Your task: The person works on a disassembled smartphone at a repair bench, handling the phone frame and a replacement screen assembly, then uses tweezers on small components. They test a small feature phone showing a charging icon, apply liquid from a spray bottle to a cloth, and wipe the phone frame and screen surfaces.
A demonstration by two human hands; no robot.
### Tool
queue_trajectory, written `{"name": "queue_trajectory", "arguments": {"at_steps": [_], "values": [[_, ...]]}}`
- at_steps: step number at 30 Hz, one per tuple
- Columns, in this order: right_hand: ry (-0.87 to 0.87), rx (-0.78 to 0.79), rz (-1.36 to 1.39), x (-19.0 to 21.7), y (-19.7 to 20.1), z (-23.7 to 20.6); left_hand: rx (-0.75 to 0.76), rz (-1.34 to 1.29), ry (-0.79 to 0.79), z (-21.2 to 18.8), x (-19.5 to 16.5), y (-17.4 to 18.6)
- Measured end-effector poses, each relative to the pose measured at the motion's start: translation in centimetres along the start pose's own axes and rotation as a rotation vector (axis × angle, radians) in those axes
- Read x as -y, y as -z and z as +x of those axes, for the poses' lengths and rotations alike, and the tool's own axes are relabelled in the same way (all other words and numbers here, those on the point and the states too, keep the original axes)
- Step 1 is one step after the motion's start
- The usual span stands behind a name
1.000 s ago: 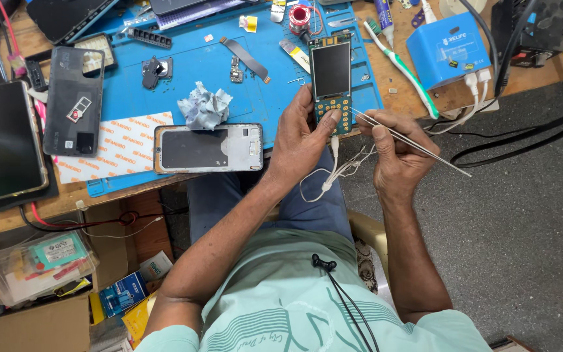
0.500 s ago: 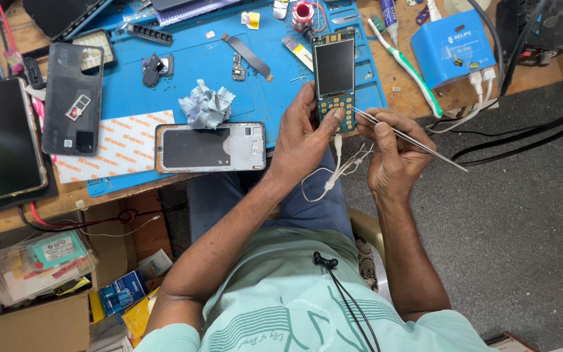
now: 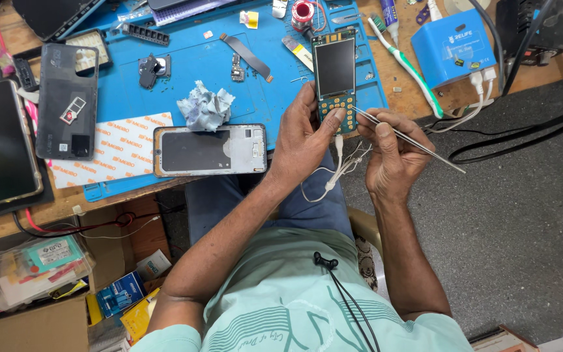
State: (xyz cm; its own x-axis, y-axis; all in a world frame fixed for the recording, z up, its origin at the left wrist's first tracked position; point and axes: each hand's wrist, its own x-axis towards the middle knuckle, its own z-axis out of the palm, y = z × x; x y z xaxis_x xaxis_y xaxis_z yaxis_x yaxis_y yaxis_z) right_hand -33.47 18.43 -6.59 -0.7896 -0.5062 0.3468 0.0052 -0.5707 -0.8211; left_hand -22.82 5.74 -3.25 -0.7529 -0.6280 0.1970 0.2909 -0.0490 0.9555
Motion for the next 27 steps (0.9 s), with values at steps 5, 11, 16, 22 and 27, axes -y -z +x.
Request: {"name": "queue_trajectory", "arguments": {"at_steps": [5,11,16,22,27], "values": [[-0.038,-0.032,0.011,0.0,-0.3,-0.1,0.005,-0.013,-0.012,-0.1,0.2,0.2],[-0.069,-0.051,0.037,0.1,-0.7,-0.1,-0.002,-0.036,-0.040,-0.2,-0.2,0.3],[-0.067,-0.052,0.057,-0.4,0.2,-0.3,0.015,-0.022,-0.006,-0.2,-1.0,0.3],[-0.056,-0.037,-0.002,0.0,-0.7,-0.3,0.032,-0.014,0.015,-0.3,-1.3,0.5],[0.143,0.121,-0.513,5.2,-0.7,2.9,0.023,0.004,0.023,0.0,-0.8,0.7]]}}
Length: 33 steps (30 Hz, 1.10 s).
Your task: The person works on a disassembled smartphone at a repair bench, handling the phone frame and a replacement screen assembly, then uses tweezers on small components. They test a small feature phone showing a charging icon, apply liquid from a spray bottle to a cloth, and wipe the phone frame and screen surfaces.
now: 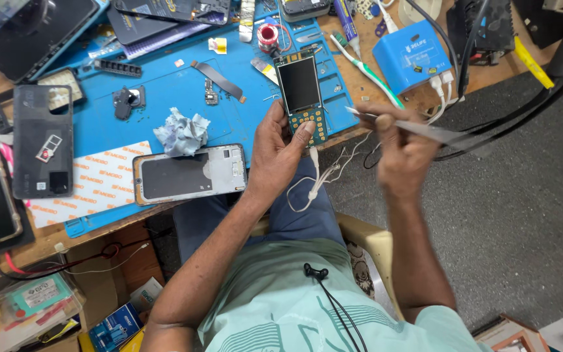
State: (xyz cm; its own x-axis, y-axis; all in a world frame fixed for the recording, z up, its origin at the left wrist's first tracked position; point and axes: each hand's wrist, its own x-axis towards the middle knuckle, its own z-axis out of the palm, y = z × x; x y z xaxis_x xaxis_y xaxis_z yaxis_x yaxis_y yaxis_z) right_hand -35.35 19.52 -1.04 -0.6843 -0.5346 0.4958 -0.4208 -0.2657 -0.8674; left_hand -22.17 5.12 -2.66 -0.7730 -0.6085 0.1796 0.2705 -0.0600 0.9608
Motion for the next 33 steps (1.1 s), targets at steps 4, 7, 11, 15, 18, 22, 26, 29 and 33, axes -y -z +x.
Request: {"name": "queue_trajectory", "arguments": {"at_steps": [4,7,11,15,18,22,26,29,33], "values": [[-0.348,0.216,-0.569,0.2,2.9,3.9,0.002,-0.101,-0.012,0.2,0.6,0.3],[-0.206,0.393,-0.861,-1.0,2.9,5.7,0.005,-0.167,-0.006,0.3,1.2,0.4],[0.143,0.301,-1.062,-0.3,1.9,5.3,-0.017,-0.237,0.017,0.5,1.6,0.1],[-0.214,0.257,-0.799,2.5,0.5,1.4,-0.056,-0.305,-0.023,0.3,1.1,-0.1],[-0.348,0.352,-0.460,2.7,-1.7,-1.9,-0.080,-0.363,-0.019,0.2,0.5,-0.5],[-0.332,0.255,-0.311,1.5,-2.4,-3.3,-0.055,-0.305,-0.049,0.2,-0.1,-0.9],[-0.248,0.102,-0.100,0.7,-1.2,-2.6,-0.027,-0.223,-0.046,0.0,-0.1,-1.0],[-0.218,0.132,-0.059,0.6,-0.8,-1.9,-0.015,-0.111,-0.027,-0.3,0.1,-1.1],[-0.309,0.183,0.069,0.4,-1.1,-1.7,0.027,0.026,-0.076,-0.3,0.1,-1.0]]}}
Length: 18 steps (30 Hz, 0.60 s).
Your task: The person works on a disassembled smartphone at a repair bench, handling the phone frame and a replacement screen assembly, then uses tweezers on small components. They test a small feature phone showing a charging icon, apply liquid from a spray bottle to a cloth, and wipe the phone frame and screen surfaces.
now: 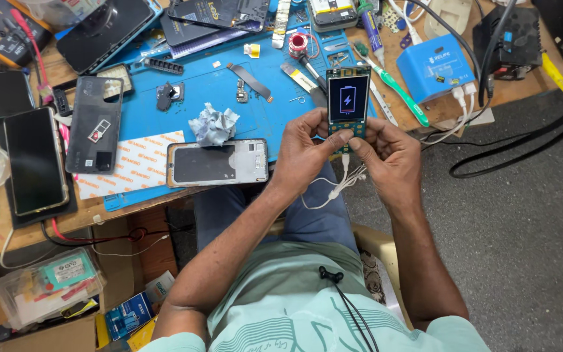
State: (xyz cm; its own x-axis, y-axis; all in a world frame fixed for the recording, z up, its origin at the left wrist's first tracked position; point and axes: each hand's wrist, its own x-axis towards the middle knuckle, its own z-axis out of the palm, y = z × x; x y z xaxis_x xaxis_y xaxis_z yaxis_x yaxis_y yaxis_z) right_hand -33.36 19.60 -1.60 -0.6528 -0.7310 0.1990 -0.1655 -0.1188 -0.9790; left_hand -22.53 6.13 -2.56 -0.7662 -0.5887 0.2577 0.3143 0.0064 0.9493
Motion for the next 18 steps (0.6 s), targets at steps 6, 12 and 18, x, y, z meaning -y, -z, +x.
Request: {"name": "queue_trajectory", "arguments": {"at_steps": [6,12,18], "values": [[0.013,-0.039,0.042,-0.7,-0.4,-0.5,0.038,0.130,0.043,-0.6,-0.5,0.6],[-0.041,-0.042,0.046,-0.6,-0.6,-1.1,0.010,0.057,0.095,-1.2,-1.1,0.2],[-0.006,0.008,-0.058,0.2,-0.3,-1.4,0.032,0.076,0.078,-1.6,-1.2,0.3]]}}
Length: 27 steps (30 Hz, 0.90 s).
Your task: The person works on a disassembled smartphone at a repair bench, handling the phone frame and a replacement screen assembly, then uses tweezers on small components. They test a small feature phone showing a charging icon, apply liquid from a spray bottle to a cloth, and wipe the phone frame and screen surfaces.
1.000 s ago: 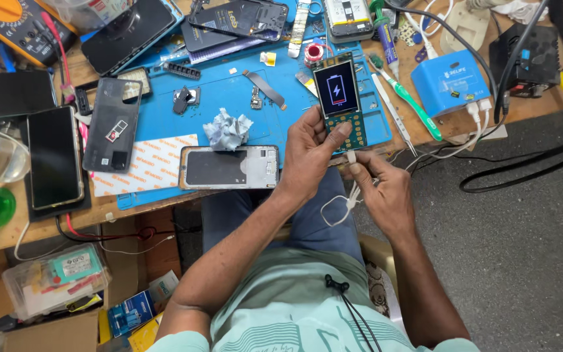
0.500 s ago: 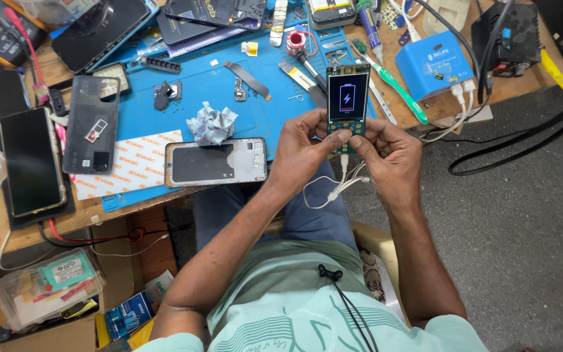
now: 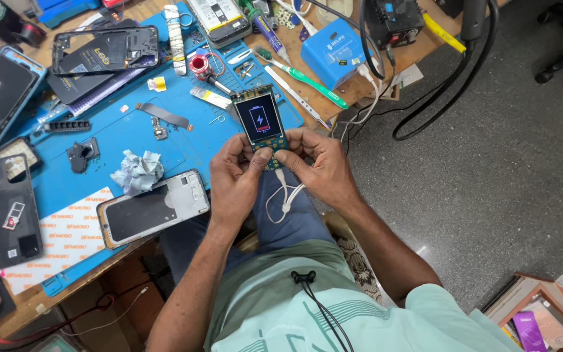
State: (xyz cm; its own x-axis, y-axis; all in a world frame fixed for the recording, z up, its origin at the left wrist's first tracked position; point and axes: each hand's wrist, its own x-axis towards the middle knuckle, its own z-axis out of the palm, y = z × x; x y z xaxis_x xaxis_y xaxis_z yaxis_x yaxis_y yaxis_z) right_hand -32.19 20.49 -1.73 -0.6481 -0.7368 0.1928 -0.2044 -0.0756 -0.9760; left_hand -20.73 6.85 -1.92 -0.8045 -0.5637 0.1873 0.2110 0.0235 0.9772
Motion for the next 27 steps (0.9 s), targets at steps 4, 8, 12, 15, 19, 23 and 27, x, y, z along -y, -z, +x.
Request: {"name": "queue_trajectory", "arguments": {"at_steps": [4,8,12,15,19,23,27], "values": [[-0.040,-0.016,-0.025,0.1,0.2,0.0,-0.002,-0.020,0.018,0.0,0.4,-0.3],[-0.032,-0.018,-0.049,-0.1,0.4,0.1,-0.007,-0.016,0.042,-0.2,0.3,-0.6],[-0.015,-0.021,-0.048,-0.2,0.7,0.0,0.054,-0.070,0.019,-0.3,-0.1,-0.6],[-0.029,-0.020,-0.053,-0.3,0.8,-0.1,0.079,-0.042,0.047,-0.3,-0.2,-0.5],[-0.046,-0.001,0.021,-0.5,0.8,-0.2,0.019,0.099,0.011,-0.5,0.0,-0.4],[-0.037,0.021,0.033,-0.7,0.8,-0.5,0.003,0.079,-0.004,-0.7,0.6,-0.5],[-0.059,0.004,-0.023,-0.6,0.7,-0.5,-0.026,-0.039,0.010,-0.5,0.8,-0.9]]}}
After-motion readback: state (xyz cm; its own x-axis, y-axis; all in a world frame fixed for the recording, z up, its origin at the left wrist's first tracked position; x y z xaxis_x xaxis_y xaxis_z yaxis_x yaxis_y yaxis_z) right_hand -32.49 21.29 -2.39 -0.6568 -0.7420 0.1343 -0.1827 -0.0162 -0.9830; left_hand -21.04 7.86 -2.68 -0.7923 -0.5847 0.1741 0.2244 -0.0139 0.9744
